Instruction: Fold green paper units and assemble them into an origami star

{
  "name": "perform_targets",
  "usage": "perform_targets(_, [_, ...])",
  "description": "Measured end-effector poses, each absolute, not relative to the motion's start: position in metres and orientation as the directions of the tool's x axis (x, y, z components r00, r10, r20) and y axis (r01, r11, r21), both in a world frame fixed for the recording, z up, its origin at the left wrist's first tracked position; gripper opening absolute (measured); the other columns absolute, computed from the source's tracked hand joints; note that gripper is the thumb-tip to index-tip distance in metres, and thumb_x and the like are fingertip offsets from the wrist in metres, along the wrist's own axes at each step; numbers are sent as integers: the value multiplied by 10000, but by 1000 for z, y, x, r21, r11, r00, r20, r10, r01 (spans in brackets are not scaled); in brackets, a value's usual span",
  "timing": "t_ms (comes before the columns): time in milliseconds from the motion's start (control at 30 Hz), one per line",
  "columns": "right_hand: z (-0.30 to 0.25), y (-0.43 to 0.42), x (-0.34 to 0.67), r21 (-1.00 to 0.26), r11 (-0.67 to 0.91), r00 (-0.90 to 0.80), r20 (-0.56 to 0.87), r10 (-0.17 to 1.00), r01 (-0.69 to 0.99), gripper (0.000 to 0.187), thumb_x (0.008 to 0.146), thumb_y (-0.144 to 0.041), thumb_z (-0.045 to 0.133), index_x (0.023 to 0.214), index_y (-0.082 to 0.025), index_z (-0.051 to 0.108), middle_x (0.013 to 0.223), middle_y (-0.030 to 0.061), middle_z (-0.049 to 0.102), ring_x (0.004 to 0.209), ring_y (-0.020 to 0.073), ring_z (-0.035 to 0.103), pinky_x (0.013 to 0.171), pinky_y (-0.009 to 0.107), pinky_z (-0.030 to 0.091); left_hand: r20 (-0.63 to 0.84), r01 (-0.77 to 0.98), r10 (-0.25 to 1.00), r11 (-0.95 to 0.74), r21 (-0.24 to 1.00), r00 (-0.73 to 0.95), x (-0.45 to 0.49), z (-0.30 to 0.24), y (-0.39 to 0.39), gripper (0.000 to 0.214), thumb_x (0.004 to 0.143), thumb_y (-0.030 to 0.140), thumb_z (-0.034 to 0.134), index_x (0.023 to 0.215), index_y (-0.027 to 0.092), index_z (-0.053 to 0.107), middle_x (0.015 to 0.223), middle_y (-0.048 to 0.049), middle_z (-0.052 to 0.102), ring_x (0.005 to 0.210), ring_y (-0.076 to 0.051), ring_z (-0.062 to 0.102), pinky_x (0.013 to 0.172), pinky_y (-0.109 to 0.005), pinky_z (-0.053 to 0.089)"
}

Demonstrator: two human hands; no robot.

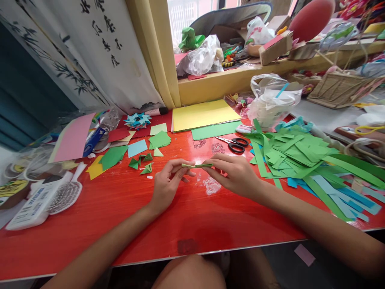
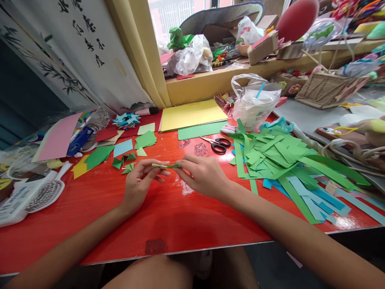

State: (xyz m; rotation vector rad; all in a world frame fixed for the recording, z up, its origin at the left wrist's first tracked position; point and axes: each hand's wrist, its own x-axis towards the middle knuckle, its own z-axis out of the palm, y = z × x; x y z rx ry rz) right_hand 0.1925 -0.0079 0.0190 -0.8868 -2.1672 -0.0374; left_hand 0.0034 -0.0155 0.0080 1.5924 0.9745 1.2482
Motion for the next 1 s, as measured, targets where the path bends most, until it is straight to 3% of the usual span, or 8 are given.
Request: perform_targets(1000, [19, -8, 193, -202, 752, -469, 673, 572, 628, 204, 855, -236, 441, 859, -138, 620, 731, 34, 629, 556, 82, 521, 488, 216, 349, 294, 105, 935, -318, 942, 196, 4, 8, -15, 141, 812, 276, 502, 913, 179, 515, 1013, -70, 634, 818, -181, 637, 612, -261, 496])
